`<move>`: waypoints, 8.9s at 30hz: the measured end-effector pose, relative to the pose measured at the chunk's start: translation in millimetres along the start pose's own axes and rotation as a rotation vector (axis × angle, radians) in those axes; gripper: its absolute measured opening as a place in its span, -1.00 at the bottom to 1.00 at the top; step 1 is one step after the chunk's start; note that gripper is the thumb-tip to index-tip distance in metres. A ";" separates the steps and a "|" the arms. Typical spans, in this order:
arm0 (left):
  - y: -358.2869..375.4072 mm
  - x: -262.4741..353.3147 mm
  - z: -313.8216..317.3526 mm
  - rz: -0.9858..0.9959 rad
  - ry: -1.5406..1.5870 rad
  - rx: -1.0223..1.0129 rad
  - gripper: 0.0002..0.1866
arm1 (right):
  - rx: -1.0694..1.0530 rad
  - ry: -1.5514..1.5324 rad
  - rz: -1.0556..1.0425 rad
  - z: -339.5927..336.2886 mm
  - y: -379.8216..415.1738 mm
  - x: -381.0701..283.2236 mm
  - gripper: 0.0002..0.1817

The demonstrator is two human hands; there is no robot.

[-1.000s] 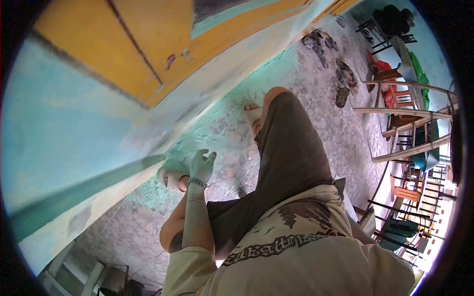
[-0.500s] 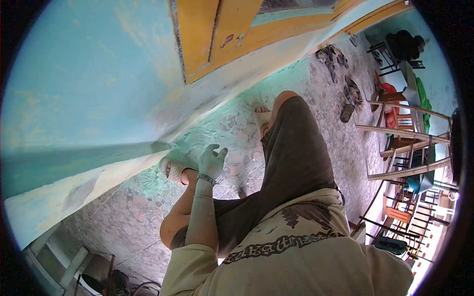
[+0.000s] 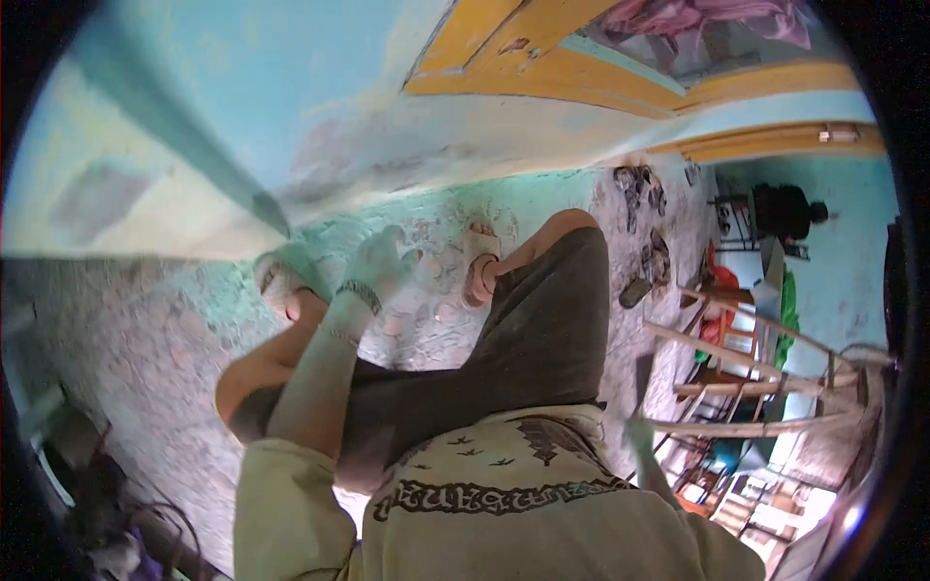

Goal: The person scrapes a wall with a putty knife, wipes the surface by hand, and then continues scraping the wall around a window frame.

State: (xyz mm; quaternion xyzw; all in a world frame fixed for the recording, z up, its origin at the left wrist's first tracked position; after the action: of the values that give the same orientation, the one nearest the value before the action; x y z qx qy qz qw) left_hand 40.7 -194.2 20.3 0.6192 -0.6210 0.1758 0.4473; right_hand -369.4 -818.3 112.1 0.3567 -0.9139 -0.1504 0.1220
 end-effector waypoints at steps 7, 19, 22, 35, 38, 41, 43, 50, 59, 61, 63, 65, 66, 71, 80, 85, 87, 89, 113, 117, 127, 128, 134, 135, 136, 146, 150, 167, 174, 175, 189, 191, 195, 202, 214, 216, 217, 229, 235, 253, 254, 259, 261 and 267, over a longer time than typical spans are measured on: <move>-0.2 42.3 -8.9 0.231 -0.105 0.250 -0.62 | -0.334 -0.591 -0.646 -188.4 -10.5 -417.2 -0.67; -1.4 157.8 -39.8 0.247 0.576 0.936 -0.27 | -0.654 -0.509 -1.284 -176.7 17.5 -665.6 -0.61; -10.1 160.1 -27.7 0.322 0.450 0.868 -0.13 | -0.699 -0.528 -1.224 -175.6 11.7 -662.9 -0.62; -11.5 144.8 -52.8 0.288 0.368 0.929 -0.14 | -0.843 -0.799 -0.941 -135.5 29.2 -650.0 -0.58; -9.5 142.0 -53.1 0.266 0.424 0.930 -0.19 | -0.845 -0.768 -0.961 -135.5 30.7 -648.6 -0.56; -7.0 145.4 -57.7 0.293 0.397 0.946 -0.20 | -0.853 -0.816 -0.900 -137.0 30.9 -644.9 -0.54; -6.9 146.9 -61.0 0.304 0.324 0.993 -0.20 | -0.849 -0.788 -0.914 -136.9 33.9 -653.2 -0.53; -4.0 146.5 -56.4 0.288 0.338 0.993 -0.20 | -0.882 -0.847 -0.867 -133.2 30.2 -645.0 -0.52; -1.9 150.8 -57.5 0.324 0.293 1.039 -0.23 | -0.884 -0.822 -0.920 -138.1 30.8 -646.6 -0.51; -1.1 147.9 -61.9 0.332 0.390 1.033 -0.23 | -0.826 -0.756 -0.989 -137.0 33.9 -653.3 -0.51; -2.3 142.3 -61.7 0.297 0.408 1.013 -0.23 | -0.788 -0.744 -1.047 -137.9 33.4 -654.6 -0.51; -2.6 148.3 -58.0 0.315 0.332 1.013 -0.24 | -0.796 -0.803 -1.082 -135.3 33.4 -652.4 -0.51; -1.7 149.9 -58.3 0.323 0.287 1.018 -0.24 | -0.839 -0.838 -1.037 -133.3 27.0 -648.6 -0.52; -4.3 153.0 -56.2 0.299 0.323 1.022 -0.23 | -0.897 -0.777 -0.971 -133.2 24.3 -652.1 -0.53; -8.2 154.0 -50.4 0.324 0.300 0.973 -0.21 | -0.842 -0.811 -0.996 -135.5 9.1 -648.0 -0.50; -6.8 145.8 -57.2 0.309 0.382 0.955 -0.22 | -0.810 -0.725 -1.000 -133.8 28.8 -650.6 -0.50; -8.6 151.2 -53.0 0.336 0.358 0.935 -0.21 | -0.856 -0.801 -0.953 -136.0 25.1 -646.2 -0.50; -11.9 160.6 -46.7 0.357 0.290 0.938 -0.20 | -0.898 -0.873 -0.931 -139.6 18.0 -642.4 -0.50; -9.8 155.3 -48.2 0.295 0.271 0.959 -0.18 | -0.892 -0.891 -0.894 -136.2 23.0 -645.7 -0.52; -6.8 135.7 -66.4 0.299 0.394 0.948 -0.15 | -0.772 -0.795 -1.172 -126.9 39.9 -666.1 -0.53; -6.0 139.8 -58.6 0.338 0.359 0.906 -0.20 | -0.821 -0.755 -0.970 -125.2 34.0 -651.8 -0.52; -5.4 140.2 -58.1 0.337 0.354 0.897 -0.21 | -0.805 -0.766 -0.982 -125.3 33.9 -650.0 -0.52; -3.7 145.7 -56.2 0.324 0.274 0.952 -0.26 | -0.834 -0.719 -0.959 -127.4 27.9 -647.1 -0.51; -3.8 145.9 -54.9 0.314 0.269 0.956 -0.26 | -0.812 -0.726 -0.999 -127.5 30.8 -648.9 -0.52; -4.7 143.9 -55.8 0.316 0.316 0.943 -0.26 | -0.785 -0.736 -1.045 -126.2 34.8 -654.3 -0.52; -5.8 138.9 -54.4 0.310 0.385 0.951 -0.20 | -0.835 -0.742 -0.985 -120.9 31.9 -654.5 -0.56; -4.0 129.2 -59.6 0.278 0.356 1.014 -0.25 | -0.798 -0.823 -1.117 -116.8 44.4 -661.7 -0.56; -13.3 145.5 -45.1 0.304 0.345 0.926 -0.19 | -0.826 -0.773 -0.917 -123.9 18.5 -646.8 -0.54; -12.1 144.2 -46.1 0.317 0.335 0.918 -0.17 | -0.811 -0.788 -0.911 -121.7 19.8 -646.0 -0.58; -10.3 142.2 -47.8 0.315 0.353 0.930 -0.17 | -0.792 -0.785 -0.932 -121.9 19.7 -648.2 -0.59; -4.6 132.2 -55.7 0.278 0.307 0.980 -0.16 | -0.798 -0.723 -0.887 -117.9 30.2 -659.6 -0.61; -3.9 126.1 -59.0 0.266 0.273 1.006 -0.15 | -0.807 -0.661 -0.882 -113.4 32.7 -661.1 -0.61; -11.0 130.7 -48.8 0.276 0.315 0.922 -0.16 | -0.741 -0.731 -1.020 -121.5 22.6 -661.4 -0.60; -10.8 121.9 -49.9 0.262 0.318 0.965 -0.19 | -0.773 -0.677 -0.856 -113.9 30.5 -657.1 -0.61; -12.9 124.8 -46.4 0.208 0.367 0.962 -0.24 | -0.704 -0.638 -0.947 -121.7 22.7 -658.8 -0.60; -20.1 130.2 -42.1 0.221 0.402 0.922 -0.20 | -0.704 -0.666 -0.941 -123.5 18.6 -658.8 -0.60; -21.2 130.4 -38.9 0.224 0.423 0.899 -0.19 | -0.707 -0.628 -0.872 -124.4 18.0 -656.9 -0.60; -26.0 142.5 -32.5 0.271 0.428 0.898 -0.16 | -0.665 -0.629 -0.929 -134.8 3.8 -649.0 -0.62; -17.4 130.9 -43.1 0.236 0.331 0.940 -0.15 | -0.736 -0.679 -0.941 -126.0 26.1 -656.2 -0.64; -30.3 147.6 -27.6 0.279 0.420 0.841 -0.14 | -0.663 -0.632 -0.967 -133.5 2.0 -648.3 -0.61; -30.4 144.2 -29.3 0.267 0.415 0.845 -0.13 | -0.660 -0.625 -0.996 -133.2 5.7 -651.7 -0.61; -26.1 143.7 -32.2 0.279 0.438 0.821 -0.14 | -0.691 -0.710 -1.025 -133.2 11.3 -649.6 -0.61; -27.7 154.6 -29.5 0.304 0.428 0.810 -0.15 | -0.722 -0.750 -0.984 -137.4 2.3 -642.9 -0.61; -23.7 155.2 -34.6 0.330 0.315 0.907 -0.12 | -0.760 -0.786 -0.997 -131.6 8.3 -644.8 -0.56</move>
State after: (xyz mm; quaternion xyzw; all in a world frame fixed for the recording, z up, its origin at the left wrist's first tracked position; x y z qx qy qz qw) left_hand 100.3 -266.5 151.0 0.6107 -0.4966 0.5875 0.1878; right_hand 130.4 -393.2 162.3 0.5826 -0.5045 -0.6107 -0.1819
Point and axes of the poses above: each hand's wrist, its own y-axis away from the middle knuckle, its own z-axis out of the palm, x = y × z, the point moved 9 cm from there along -y, towards the middle knuckle, and after that the axes turned 2 degrees about -z, right-handed, at the moved point
